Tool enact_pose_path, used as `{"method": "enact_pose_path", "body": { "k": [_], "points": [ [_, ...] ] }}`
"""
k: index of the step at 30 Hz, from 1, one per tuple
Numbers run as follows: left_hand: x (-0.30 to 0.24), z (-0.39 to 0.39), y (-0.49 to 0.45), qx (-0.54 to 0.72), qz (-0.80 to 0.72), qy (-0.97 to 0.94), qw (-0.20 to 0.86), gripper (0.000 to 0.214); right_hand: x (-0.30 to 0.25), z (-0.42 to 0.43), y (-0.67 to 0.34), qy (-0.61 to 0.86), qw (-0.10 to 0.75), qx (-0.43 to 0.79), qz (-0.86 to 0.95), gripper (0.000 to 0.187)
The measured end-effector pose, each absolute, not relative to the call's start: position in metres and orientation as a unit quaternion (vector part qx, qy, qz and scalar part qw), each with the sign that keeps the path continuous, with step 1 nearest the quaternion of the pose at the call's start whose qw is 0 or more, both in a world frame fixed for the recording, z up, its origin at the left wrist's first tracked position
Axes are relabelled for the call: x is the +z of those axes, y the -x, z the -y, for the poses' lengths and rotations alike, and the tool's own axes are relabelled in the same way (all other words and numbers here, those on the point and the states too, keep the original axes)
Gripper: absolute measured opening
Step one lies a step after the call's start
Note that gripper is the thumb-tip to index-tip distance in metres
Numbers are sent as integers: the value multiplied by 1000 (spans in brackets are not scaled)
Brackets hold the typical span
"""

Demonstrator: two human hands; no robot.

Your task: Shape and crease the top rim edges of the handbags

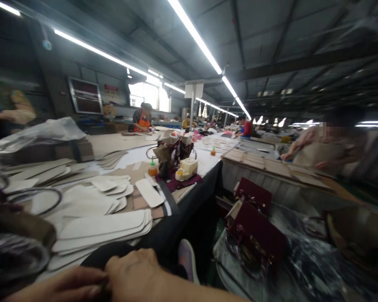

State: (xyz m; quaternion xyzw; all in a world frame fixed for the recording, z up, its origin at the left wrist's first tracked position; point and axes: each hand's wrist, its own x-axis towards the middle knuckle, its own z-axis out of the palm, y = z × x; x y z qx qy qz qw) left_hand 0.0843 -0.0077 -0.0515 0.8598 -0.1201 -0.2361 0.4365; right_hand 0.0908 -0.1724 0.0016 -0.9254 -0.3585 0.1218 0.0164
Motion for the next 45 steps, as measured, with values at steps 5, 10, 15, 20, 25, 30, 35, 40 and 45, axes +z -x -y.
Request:
{"method": "enact_pose_path", "body": {
  "k": [5,10,15,20,25,30,35,40,45],
  "points": [
    [-19,9,-70,-301,136,-843,424,35,-14,196,-80,940,93,57,324,17],
    [-20,8,-78,-313,134,-837,429,31,-15,199,-87,942,57,67,324,9],
    [-23,7,-78,-324,136,-834,425,29,-15,193,-91,946,31,65,317,10],
    [-16,10,-79,-324,135,-838,417,28,-16,190,-96,947,25,62,314,8],
    [-16,9,-74,-322,129,-842,413,27,-15,187,-96,947,4,55,316,9],
    [-20,6,-70,-313,129,-842,420,30,-16,187,-95,951,7,50,306,12],
    [-10,9,-62,-294,139,-865,382,33,-10,188,-95,933,31,82,348,10],
    [6,15,-55,-315,155,-862,365,31,4,188,-88,918,16,94,385,10],
    [0,26,-60,-268,193,-854,401,25,-2,195,-79,928,30,64,365,10]
  ]
}}
